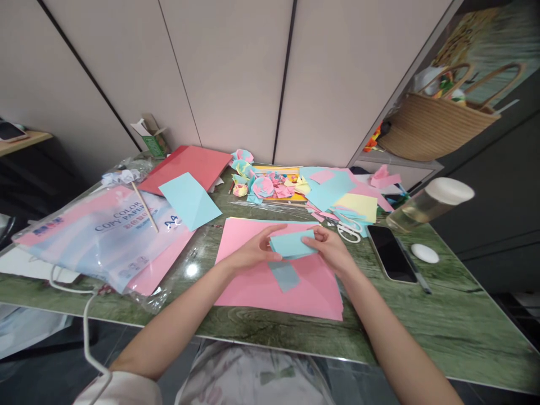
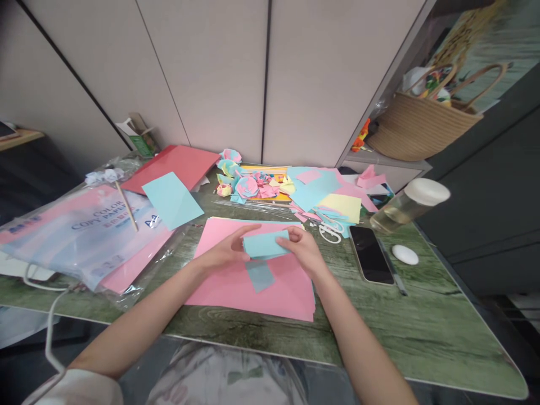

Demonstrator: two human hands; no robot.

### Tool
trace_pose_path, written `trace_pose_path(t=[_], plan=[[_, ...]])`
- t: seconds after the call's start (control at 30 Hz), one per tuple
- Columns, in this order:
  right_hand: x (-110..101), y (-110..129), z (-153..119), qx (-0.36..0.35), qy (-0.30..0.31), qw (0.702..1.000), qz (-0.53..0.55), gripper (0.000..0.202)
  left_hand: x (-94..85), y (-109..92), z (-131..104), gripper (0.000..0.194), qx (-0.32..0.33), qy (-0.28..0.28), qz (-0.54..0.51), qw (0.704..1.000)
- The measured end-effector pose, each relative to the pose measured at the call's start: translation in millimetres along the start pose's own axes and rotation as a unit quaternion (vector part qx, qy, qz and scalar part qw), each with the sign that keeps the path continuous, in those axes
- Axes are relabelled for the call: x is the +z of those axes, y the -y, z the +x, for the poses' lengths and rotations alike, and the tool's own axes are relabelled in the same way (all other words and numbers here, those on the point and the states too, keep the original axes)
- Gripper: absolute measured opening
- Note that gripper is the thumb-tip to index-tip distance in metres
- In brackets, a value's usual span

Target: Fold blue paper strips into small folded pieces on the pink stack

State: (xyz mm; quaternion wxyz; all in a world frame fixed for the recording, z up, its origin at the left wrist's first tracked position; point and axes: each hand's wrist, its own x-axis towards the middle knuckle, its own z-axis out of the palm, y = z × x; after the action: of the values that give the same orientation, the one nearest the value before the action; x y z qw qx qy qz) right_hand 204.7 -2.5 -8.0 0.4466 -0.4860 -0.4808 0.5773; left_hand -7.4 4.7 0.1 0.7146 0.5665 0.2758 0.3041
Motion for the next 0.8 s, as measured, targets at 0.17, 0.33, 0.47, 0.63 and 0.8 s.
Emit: trace_pose_path(t=[0.17,0.33,0.47,0.63,0.8], plan=[[3.5,-3.0,0.2,-0.017,-0.061,0.998,-0.031,0.035,0.6,7.1,4.4,0.07,0.027,-0.106,-0.051,0.993],[7.9,-4.7,-1.4,-0.037,-0.056,0.991,-0.117,0.027,-1.2,8.6,7.5,0.039,0.017,-0.154,-0.102,0.983],[9.1,6.3,-5.3,-0.052,0.004,0.987,-0.153,0.023,-5.7,7.7,7.9,0.015,-0.015,-0.182,-0.115,0.976],[13.2,18.7,-12.2,-0.013,0.128,0.986,-0.107,0.025,-5.0,8.0,6.7,0.015,-0.049,-0.137,-0.156,0.977],[16.9,7.7,-8.6,0.017,0.122,0.99,-0.071,0.024,-1.0,7.1,4.6,0.029,-0.113,-0.078,-0.186,0.973]])
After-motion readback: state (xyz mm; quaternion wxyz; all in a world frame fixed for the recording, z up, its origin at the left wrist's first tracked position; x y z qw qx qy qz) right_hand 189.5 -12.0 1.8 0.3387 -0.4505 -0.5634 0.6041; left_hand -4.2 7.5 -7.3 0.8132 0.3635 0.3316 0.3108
